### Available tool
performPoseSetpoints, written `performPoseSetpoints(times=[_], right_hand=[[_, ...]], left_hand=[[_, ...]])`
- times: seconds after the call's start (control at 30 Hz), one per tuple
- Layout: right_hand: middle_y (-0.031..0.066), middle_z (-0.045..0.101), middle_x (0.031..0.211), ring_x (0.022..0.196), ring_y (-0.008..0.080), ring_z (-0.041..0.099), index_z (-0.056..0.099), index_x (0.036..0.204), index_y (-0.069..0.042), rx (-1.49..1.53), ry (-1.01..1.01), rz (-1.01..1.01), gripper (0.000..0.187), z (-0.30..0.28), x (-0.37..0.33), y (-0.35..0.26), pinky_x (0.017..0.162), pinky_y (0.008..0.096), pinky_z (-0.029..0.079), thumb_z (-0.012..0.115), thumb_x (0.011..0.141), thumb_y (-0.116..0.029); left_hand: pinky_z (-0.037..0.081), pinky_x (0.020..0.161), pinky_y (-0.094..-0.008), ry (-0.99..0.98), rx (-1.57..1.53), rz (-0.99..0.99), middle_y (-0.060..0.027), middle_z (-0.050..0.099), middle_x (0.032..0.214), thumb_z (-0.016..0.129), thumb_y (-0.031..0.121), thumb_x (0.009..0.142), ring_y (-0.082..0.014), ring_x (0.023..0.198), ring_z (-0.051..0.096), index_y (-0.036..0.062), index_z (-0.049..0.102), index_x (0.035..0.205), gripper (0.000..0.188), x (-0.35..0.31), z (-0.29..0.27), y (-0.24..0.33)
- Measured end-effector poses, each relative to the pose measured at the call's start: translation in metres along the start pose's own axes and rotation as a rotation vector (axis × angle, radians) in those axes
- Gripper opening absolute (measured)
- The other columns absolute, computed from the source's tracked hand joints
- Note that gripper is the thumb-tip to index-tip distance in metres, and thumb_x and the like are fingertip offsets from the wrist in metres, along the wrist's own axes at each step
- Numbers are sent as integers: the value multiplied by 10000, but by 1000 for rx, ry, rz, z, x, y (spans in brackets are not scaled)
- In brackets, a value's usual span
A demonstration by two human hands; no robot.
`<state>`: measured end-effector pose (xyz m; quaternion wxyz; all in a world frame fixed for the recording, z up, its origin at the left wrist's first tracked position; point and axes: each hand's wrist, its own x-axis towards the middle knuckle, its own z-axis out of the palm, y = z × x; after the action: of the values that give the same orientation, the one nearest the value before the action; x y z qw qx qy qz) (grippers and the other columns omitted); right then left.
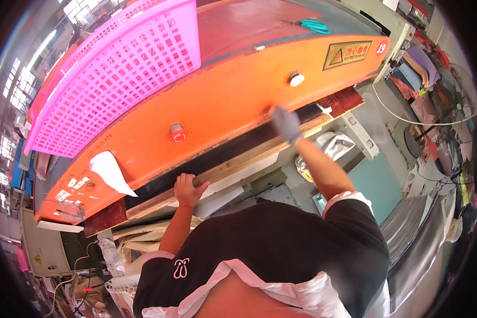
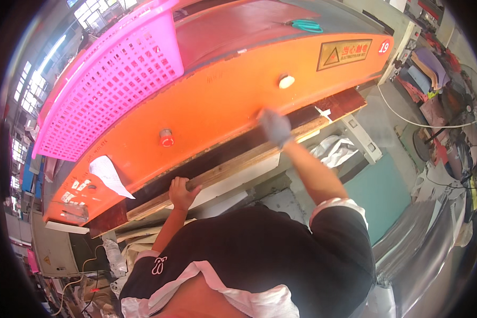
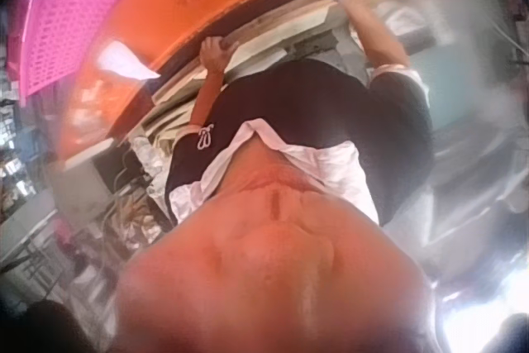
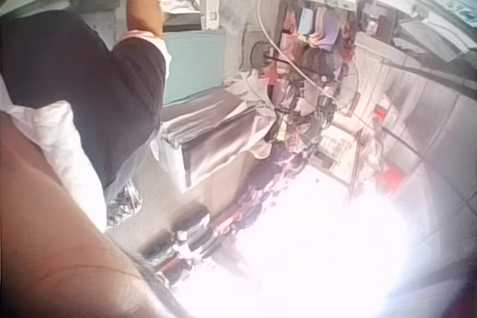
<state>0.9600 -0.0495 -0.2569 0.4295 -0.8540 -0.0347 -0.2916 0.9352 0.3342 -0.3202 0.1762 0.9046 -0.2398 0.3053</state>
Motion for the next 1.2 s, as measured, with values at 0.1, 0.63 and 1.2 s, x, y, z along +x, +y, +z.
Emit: performPoseSetpoints(times=[0.1, 0.63, 1.2], right_hand=[[128, 613, 818, 758, 333, 589, 614, 758, -92, -327, -350, -278, 334, 39, -49, -21, 682, 441, 471, 510, 844, -397], [132, 637, 811, 797, 303, 605, 676, 755, -69, -645, -444, -256, 385, 75, -76, -17, 739, 428, 486, 447, 847, -364], [128, 571, 671, 684, 329, 569, 588, 616, -61, -394, -200, 3, 252, -45, -331, -108, 628, 429, 464, 603, 786, -246]], left_hand=[[441, 646, -396, -55, -7, 47, -74, 521, 821, 812, 339, 547, -281, 788, 524, 95, 557, 822, 447, -6, -6, -2], [449, 777, -403, -216, -57, -198, -116, 553, 884, 797, 413, 590, -313, 882, 526, 35, 632, 873, 500, -27, -10, 9], [456, 697, -408, -499, -263, -14, -104, 506, 828, 768, 442, 611, -292, 827, 520, 41, 542, 758, 484, -220, -133, 149]])
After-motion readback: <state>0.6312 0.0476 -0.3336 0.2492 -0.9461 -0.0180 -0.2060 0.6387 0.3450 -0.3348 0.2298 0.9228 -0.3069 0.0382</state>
